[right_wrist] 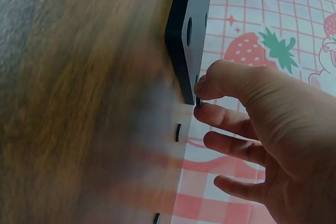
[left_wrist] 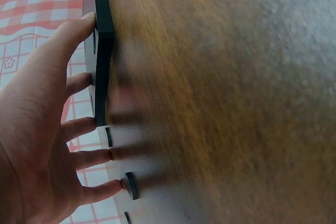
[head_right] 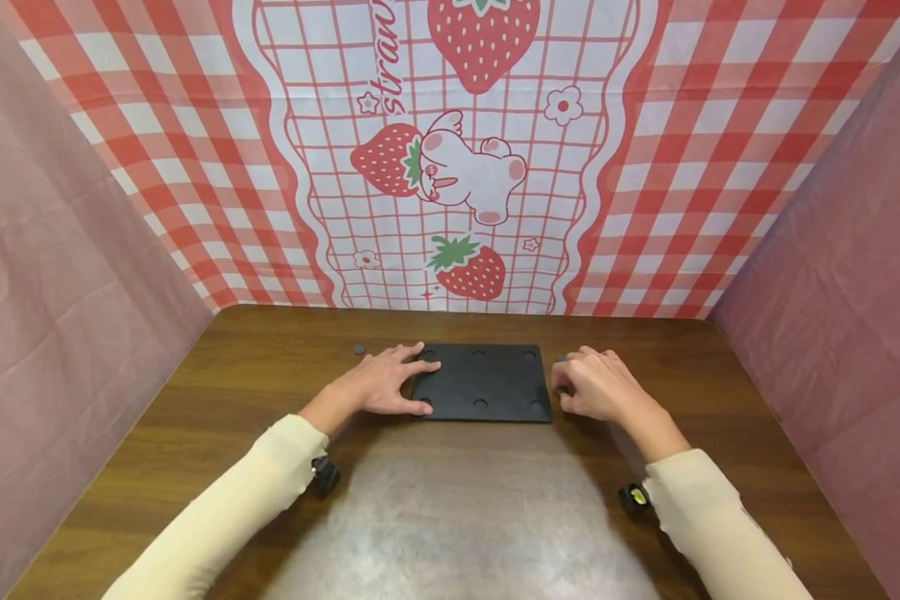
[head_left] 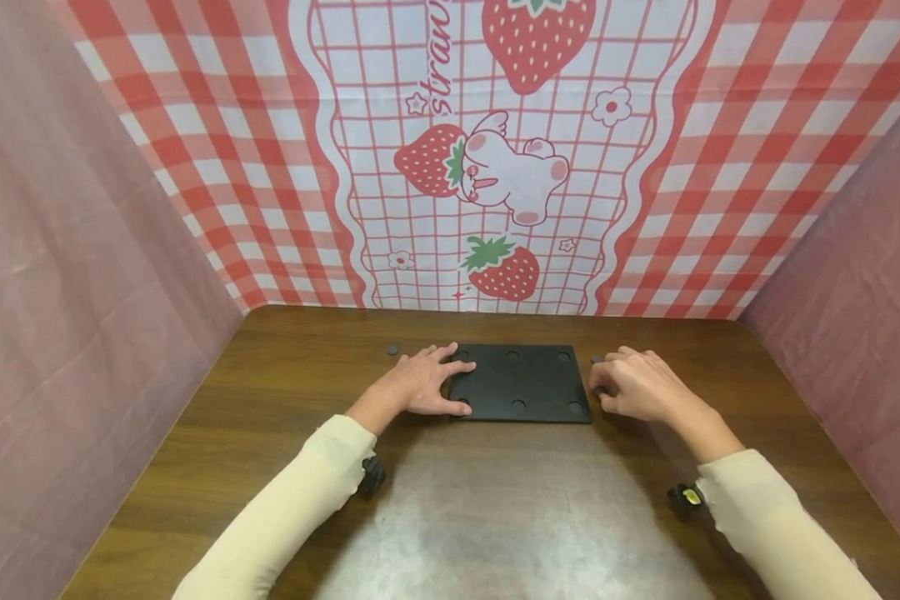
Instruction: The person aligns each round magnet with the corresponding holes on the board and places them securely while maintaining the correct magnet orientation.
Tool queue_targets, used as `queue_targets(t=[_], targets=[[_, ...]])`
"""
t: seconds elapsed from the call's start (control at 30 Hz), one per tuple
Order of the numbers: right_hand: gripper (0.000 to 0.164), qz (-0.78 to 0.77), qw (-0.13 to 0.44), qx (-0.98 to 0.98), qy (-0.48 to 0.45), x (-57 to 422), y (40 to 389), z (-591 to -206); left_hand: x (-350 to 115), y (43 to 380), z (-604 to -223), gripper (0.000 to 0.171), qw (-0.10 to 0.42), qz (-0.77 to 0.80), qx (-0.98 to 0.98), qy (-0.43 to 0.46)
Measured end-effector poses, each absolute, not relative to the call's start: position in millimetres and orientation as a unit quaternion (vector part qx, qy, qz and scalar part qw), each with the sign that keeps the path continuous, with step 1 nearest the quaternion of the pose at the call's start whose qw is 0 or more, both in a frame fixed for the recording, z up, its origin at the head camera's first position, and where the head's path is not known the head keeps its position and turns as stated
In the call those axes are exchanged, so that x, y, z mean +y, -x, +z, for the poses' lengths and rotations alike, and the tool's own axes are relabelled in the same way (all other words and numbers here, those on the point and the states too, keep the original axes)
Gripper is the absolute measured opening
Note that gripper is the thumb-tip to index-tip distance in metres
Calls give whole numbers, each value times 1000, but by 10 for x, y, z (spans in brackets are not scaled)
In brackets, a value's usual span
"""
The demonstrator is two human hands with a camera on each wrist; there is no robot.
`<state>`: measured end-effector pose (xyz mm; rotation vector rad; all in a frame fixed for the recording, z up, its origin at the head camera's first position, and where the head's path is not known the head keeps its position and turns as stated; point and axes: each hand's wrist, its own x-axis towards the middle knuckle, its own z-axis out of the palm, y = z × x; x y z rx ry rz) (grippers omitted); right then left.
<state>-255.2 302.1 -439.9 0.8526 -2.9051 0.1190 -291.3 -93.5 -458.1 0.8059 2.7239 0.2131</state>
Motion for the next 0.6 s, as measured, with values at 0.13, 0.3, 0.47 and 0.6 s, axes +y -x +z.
queue_targets(t=[0.13, 0.3, 0.47, 0.6], targets=[[18, 39, 55, -957, -283, 2984, 2557, -4402, -937, 2915, -4582, 84, 148, 75, 946, -278], [18, 37, 52, -958, -281, 2943, 2556, -4386, -941, 2915, -4587, 84, 147, 77, 945, -281], [17, 36, 54, -957, -282, 2911, 2562, -4389, -941, 2915, -4596, 83, 145, 74, 946, -281], [16, 35, 60, -956, -285, 2892, 2575, -4397, -941, 2931, -4596, 84, 148, 78, 944, -284]])
